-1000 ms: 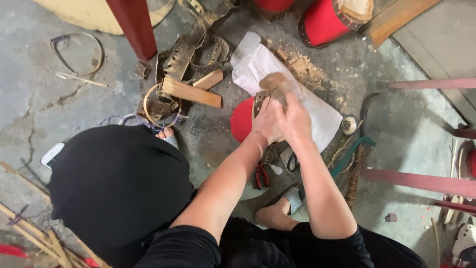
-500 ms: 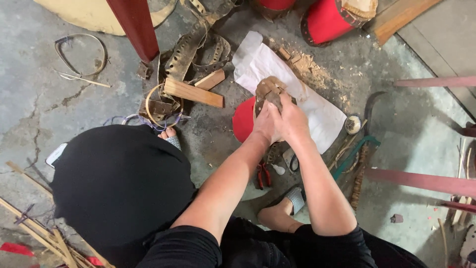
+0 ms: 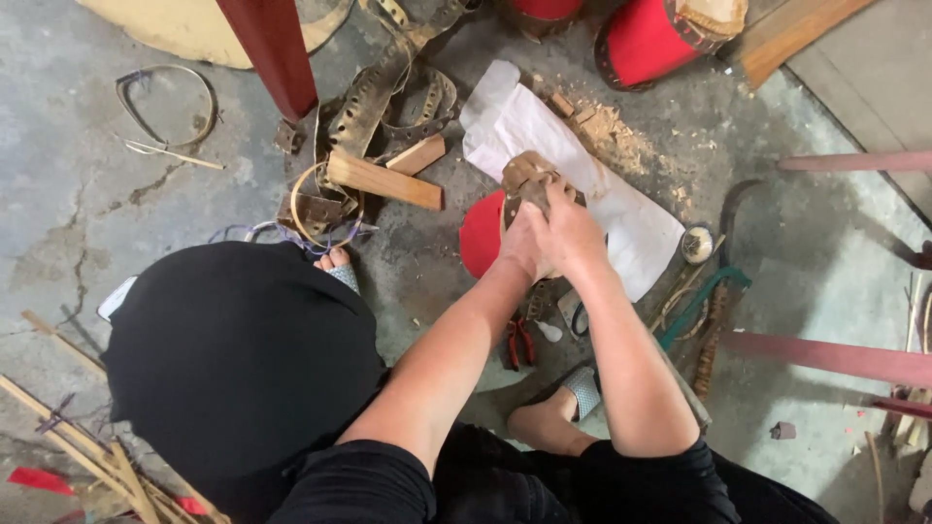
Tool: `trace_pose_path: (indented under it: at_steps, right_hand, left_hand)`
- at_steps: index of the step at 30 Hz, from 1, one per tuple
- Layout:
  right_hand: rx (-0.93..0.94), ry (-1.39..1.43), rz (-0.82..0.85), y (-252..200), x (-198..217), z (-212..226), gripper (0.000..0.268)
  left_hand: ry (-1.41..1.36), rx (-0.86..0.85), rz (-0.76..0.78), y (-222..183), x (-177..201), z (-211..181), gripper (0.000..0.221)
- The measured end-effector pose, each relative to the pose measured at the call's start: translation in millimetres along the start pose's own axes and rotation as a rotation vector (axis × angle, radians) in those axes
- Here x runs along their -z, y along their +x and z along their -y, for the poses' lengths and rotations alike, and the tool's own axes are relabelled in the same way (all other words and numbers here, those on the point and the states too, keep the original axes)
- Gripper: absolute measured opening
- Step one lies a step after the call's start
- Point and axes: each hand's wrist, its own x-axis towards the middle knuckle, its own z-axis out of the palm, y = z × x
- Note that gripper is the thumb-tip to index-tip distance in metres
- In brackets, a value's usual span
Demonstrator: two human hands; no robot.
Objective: Repairing a small percussion instrument by gluing a leather skin to the body and trimming the edges with scissors.
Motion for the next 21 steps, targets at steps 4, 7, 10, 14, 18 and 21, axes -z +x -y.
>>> trace_pose_path:
  at_steps: [4,7,10,14,18,21]
  right_hand:
    - [-0.034,0.042,-0.117,-2,14,8,0.055]
    - [-0.031,0.03,-0.194,1,1,5,0.052]
    - [0.013,0.003,-0.196,7,-14,-10,0.05]
    - [0.045,0.02,-0.167,13,-21,-23,0.052]
    - [-0.034,0.02,-0.08,2,3,-2,0.062]
    - [-0.069,0.095,-0.074,-2,26,13,0.062]
  left_hand:
    - [-0.029,0.005,0.029,1,-10,4,0.053]
    - [0.0,0.002,0.045,1,2,0,0.052]
    - [0.159,0.021,0.077,-4,7,-10,0.051]
    - [0.307,0.058,0.153,-1,10,-11,0.058]
    - [0.243,0.036,0.138,0,27,-7,0.061]
    - [0.054,0.033,0.171,2,21,-3,0.077]
